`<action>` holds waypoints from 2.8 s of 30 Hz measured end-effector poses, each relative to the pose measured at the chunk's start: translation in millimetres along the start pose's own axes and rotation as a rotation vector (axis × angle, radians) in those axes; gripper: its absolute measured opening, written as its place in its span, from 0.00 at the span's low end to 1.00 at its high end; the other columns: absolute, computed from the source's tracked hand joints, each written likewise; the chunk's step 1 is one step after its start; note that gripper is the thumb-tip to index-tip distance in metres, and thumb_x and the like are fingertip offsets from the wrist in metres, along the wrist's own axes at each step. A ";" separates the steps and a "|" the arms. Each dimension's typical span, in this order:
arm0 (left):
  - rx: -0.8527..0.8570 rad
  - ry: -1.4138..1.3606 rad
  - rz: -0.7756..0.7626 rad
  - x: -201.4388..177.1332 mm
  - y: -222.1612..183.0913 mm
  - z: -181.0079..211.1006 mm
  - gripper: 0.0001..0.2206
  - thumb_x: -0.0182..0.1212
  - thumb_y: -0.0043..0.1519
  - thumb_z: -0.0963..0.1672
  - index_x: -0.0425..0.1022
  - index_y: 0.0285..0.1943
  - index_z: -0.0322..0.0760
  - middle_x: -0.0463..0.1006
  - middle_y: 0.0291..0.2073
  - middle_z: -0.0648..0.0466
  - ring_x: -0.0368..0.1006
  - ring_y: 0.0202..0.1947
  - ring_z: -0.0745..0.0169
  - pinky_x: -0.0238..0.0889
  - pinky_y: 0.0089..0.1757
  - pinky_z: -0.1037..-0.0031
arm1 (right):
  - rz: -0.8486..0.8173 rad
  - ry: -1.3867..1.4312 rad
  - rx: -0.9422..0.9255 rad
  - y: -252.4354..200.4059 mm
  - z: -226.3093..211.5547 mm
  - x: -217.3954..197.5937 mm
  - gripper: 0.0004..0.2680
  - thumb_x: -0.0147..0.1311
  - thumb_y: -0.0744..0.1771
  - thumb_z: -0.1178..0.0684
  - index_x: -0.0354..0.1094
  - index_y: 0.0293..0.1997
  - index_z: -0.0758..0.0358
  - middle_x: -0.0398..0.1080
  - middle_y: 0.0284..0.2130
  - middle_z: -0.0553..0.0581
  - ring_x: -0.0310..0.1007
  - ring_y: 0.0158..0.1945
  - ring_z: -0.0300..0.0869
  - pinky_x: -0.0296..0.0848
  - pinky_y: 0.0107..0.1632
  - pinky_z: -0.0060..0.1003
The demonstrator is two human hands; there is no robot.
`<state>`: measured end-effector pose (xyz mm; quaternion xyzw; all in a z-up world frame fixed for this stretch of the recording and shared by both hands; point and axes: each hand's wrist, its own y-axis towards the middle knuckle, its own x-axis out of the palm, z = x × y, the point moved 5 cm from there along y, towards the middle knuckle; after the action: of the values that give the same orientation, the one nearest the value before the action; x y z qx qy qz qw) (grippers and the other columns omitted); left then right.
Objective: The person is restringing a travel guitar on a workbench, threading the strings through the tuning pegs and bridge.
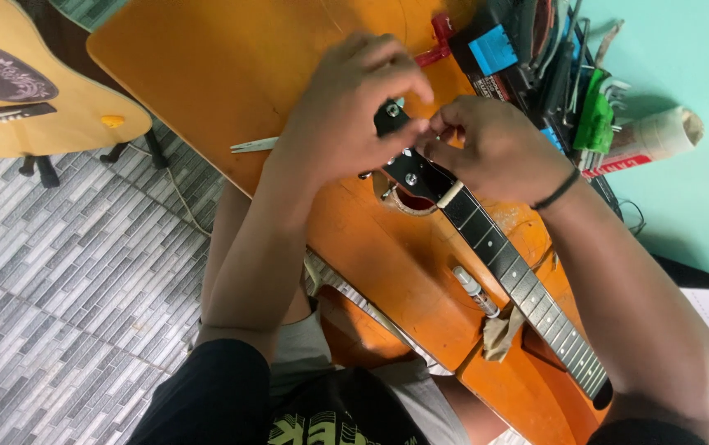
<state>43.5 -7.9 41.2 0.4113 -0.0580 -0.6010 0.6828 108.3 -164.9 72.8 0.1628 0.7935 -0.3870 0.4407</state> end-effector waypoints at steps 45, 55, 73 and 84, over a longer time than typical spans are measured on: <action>0.151 0.047 -0.385 101.2 -2.7 80.1 0.10 0.62 0.58 0.32 0.78 0.33 0.39 0.65 0.33 0.57 0.67 0.30 0.56 0.60 0.18 0.63 | 0.759 -0.205 -0.117 -196.0 30.2 64.2 0.00 0.60 0.70 0.65 0.74 0.42 0.72 0.77 0.38 0.61 0.77 0.40 0.48 0.76 0.45 0.38; 0.034 0.232 -0.347 96.4 -23.2 102.9 0.12 0.68 0.58 0.43 0.79 0.51 0.40 0.80 0.52 0.51 0.70 0.60 0.47 0.64 0.62 0.56 | 0.759 -0.351 -0.130 -179.6 36.8 70.7 0.07 0.57 0.71 0.69 0.78 0.50 0.66 0.75 0.40 0.58 0.77 0.43 0.46 0.76 0.47 0.39; 0.137 0.512 0.097 88.1 -79.7 106.5 0.20 0.49 0.73 0.54 0.78 0.65 0.45 0.77 0.61 0.58 0.69 0.66 0.57 0.52 0.65 0.41 | 0.698 -0.340 -0.206 -159.7 19.2 62.4 0.07 0.59 0.70 0.70 0.78 0.51 0.71 0.75 0.42 0.64 0.75 0.43 0.50 0.78 0.48 0.40; -0.014 0.728 0.017 92.7 -92.6 94.0 0.28 0.51 0.72 0.64 0.68 0.77 0.61 0.64 0.73 0.68 0.53 0.73 0.48 0.31 0.61 0.23 | 0.677 -0.238 -0.249 -141.3 8.9 51.6 0.07 0.59 0.68 0.72 0.76 0.50 0.75 0.75 0.42 0.68 0.77 0.43 0.54 0.79 0.47 0.43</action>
<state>-56.9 -129.1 5.7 0.5932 0.1899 -0.4099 0.6664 -0.1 -267.4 93.9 0.3149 0.6791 -0.1365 0.6489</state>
